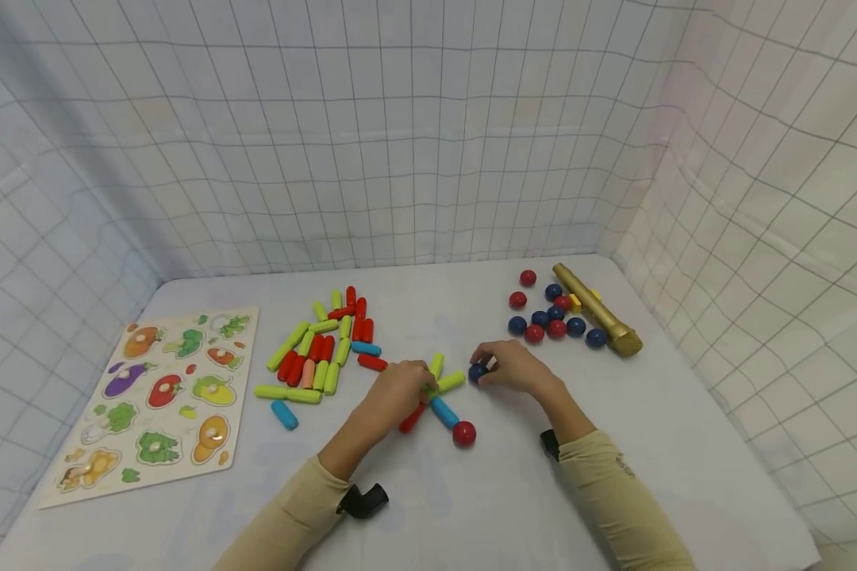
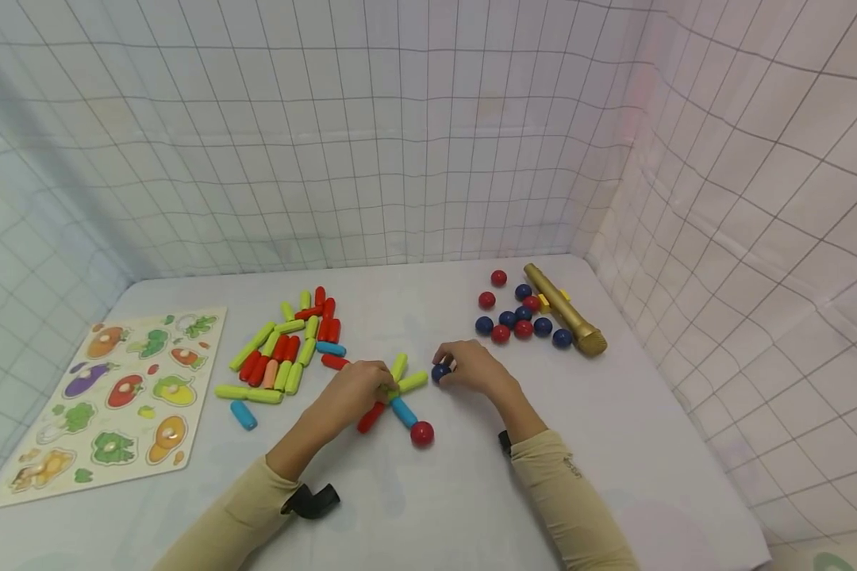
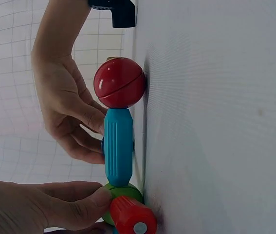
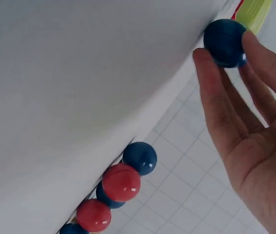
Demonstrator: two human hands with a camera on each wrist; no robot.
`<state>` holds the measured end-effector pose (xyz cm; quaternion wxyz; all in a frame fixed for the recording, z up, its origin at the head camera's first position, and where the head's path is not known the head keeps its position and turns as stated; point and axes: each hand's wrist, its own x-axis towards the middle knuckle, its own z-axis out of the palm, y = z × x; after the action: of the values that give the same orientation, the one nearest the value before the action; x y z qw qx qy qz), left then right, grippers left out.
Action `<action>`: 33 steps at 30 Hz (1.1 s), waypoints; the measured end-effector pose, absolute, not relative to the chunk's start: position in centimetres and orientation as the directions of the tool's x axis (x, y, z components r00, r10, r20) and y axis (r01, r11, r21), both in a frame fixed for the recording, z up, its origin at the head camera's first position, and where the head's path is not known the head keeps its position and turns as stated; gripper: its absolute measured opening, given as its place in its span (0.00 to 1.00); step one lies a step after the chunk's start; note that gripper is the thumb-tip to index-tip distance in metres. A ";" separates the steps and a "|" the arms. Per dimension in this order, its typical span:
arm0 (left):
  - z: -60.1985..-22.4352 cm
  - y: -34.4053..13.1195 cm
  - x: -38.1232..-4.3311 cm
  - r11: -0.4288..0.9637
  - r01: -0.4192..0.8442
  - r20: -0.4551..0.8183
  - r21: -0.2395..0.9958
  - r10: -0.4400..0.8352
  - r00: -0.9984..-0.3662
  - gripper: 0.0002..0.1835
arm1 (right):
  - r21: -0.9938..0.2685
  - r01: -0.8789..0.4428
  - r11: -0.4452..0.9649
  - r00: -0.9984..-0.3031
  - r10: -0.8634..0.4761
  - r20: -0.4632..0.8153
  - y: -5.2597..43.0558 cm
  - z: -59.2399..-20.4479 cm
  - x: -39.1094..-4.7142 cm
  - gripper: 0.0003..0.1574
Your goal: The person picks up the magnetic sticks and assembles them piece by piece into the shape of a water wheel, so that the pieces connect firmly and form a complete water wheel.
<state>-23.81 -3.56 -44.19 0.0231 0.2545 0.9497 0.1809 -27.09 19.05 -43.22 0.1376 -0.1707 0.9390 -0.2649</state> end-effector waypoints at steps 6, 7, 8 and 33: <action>-44.2 -3.1 -23.9 0.818 0.468 0.041 0.335 0.484 -0.874 0.10 | -0.580 -0.261 0.772 -0.888 -0.427 -0.168 19.1 -43.3 -26.9 0.16; -44.2 -3.0 -23.9 0.822 0.467 0.038 0.327 0.482 -0.875 0.10 | -0.585 -0.258 0.769 -0.888 -0.428 -0.171 19.2 -43.3 -26.9 0.15; -44.2 -2.9 -23.9 0.826 0.467 0.037 0.317 0.481 -0.876 0.10 | -0.588 -0.254 0.768 -0.887 -0.427 -0.175 19.3 -43.3 -26.8 0.15; -44.3 -3.5 -23.9 0.793 0.529 0.066 0.302 0.536 -0.842 0.13 | -0.286 -0.010 0.958 -0.998 -0.029 -0.061 24.3 -42.4 -30.8 0.14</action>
<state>-23.87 -3.46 -44.34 0.0114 0.2811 0.9468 0.1562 -30.77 24.26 -42.38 0.0321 -0.0099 0.9890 -0.1443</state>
